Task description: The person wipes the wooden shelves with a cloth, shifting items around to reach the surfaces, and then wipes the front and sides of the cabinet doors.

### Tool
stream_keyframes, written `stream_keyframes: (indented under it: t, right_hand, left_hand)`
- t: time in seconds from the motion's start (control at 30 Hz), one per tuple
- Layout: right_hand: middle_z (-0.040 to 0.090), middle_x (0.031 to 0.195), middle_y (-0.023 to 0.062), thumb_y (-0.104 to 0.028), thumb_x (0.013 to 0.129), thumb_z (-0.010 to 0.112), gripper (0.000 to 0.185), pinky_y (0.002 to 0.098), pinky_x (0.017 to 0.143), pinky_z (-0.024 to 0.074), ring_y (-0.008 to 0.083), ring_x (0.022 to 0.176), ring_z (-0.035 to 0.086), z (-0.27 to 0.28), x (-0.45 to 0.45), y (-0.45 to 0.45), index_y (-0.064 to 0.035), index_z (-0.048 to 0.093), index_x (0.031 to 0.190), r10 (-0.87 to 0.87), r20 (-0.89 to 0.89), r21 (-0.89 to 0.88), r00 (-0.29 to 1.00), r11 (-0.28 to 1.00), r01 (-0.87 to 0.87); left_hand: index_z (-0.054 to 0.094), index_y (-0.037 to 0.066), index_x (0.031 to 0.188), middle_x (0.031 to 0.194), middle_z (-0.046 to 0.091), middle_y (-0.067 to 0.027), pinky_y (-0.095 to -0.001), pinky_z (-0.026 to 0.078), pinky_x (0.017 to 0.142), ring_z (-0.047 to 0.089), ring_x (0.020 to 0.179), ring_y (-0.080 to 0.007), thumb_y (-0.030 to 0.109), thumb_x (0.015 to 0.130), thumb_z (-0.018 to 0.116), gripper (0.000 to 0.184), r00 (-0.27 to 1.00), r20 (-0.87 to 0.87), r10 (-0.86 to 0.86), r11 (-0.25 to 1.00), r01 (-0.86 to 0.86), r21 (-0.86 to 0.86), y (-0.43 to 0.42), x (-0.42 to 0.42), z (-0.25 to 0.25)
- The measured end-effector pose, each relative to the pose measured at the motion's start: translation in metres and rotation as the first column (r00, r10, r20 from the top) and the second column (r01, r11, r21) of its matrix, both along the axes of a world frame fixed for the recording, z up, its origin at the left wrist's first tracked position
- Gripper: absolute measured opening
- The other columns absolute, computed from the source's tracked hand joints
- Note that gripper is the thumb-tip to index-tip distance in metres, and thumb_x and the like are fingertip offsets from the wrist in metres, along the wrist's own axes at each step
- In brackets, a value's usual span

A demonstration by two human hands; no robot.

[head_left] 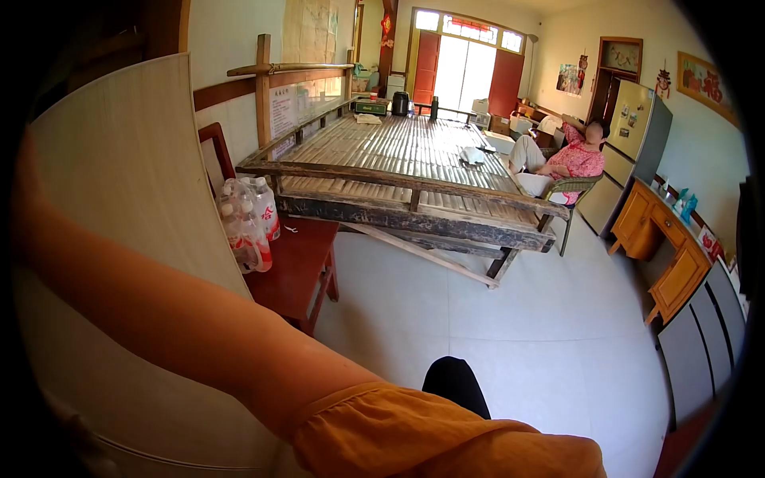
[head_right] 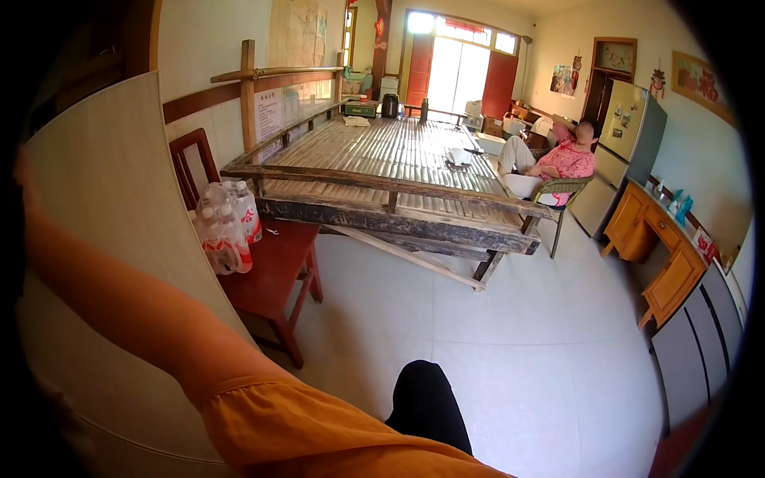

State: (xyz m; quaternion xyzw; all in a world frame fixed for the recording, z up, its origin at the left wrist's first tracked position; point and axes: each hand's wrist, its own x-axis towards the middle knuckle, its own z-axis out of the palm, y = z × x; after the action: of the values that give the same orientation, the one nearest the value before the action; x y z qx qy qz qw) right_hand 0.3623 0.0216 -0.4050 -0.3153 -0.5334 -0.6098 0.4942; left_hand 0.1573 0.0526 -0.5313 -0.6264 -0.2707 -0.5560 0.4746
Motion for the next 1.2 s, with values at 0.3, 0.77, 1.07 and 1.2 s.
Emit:
stream_keyframes:
  t: [0.3, 0.77, 1.07, 1.2]
  right_hand:
    - [0.063, 0.072, 0.0051, -0.035, 0.089, 0.054, 0.032, 0.0394, 0.073, 0.0453, 0.0242, 0.076, 0.06, 0.0, -0.002, -0.002, -0.0116, 0.06, 0.069, -0.018, -0.003, -0.016, 1.0, 1.0, 0.018]
    - [0.06, 0.07, 0.0045, -0.036, 0.087, 0.056, 0.031, 0.0393, 0.073, 0.0451, 0.0245, 0.073, 0.06, 0.0, 0.001, -0.007, -0.0123, 0.057, 0.067, 0.028, 0.037, 0.041, 0.999, 0.999, -0.029]
    - [0.059, 0.071, 0.0056, -0.037, 0.084, 0.06, 0.03, 0.0407, 0.071, 0.0432, 0.0258, 0.072, 0.058, -0.005, 0.001, -0.009, -0.0109, 0.056, 0.07, 0.081, 0.06, 0.021, 0.995, 0.996, -0.083]
    - [0.06, 0.075, 0.0048, -0.033, 0.086, 0.059, 0.026, 0.039, 0.074, 0.0437, 0.025, 0.077, 0.059, -0.004, 0.007, -0.009, -0.0113, 0.056, 0.073, 0.047, 0.069, 0.01, 0.996, 0.999, -0.048]
  left_hand:
    - [0.064, 0.01, 0.118, 0.081, 0.053, -0.0143, -0.0428, 0.038, 0.063, 0.047, 0.066, -0.03, 0.048, 0.097, 0.04, 0.049, 0.968, -0.159, -0.195, 0.981, 0.19, -0.048, -0.013, 0.006, -0.111]
    - [0.066, 0.015, 0.118, 0.094, 0.059, -0.0134, -0.0496, 0.044, 0.069, 0.054, 0.079, -0.0329, 0.052, 0.093, 0.049, 0.048, 0.922, -0.293, -0.252, 0.945, 0.169, -0.28, -0.028, -0.001, -0.204]
    - [0.067, 0.012, 0.114, 0.099, 0.061, -0.0127, -0.0466, 0.045, 0.07, 0.054, 0.078, -0.0297, 0.049, 0.093, 0.051, 0.045, 0.926, -0.256, -0.277, 0.949, 0.222, -0.222, -0.033, 0.0, -0.196]
    - [0.067, 0.011, 0.113, 0.096, 0.06, -0.0122, -0.0462, 0.044, 0.069, 0.054, 0.077, -0.0293, 0.049, 0.094, 0.049, 0.046, 0.913, -0.348, -0.211, 0.963, 0.133, -0.235, -0.024, -0.002, -0.204]
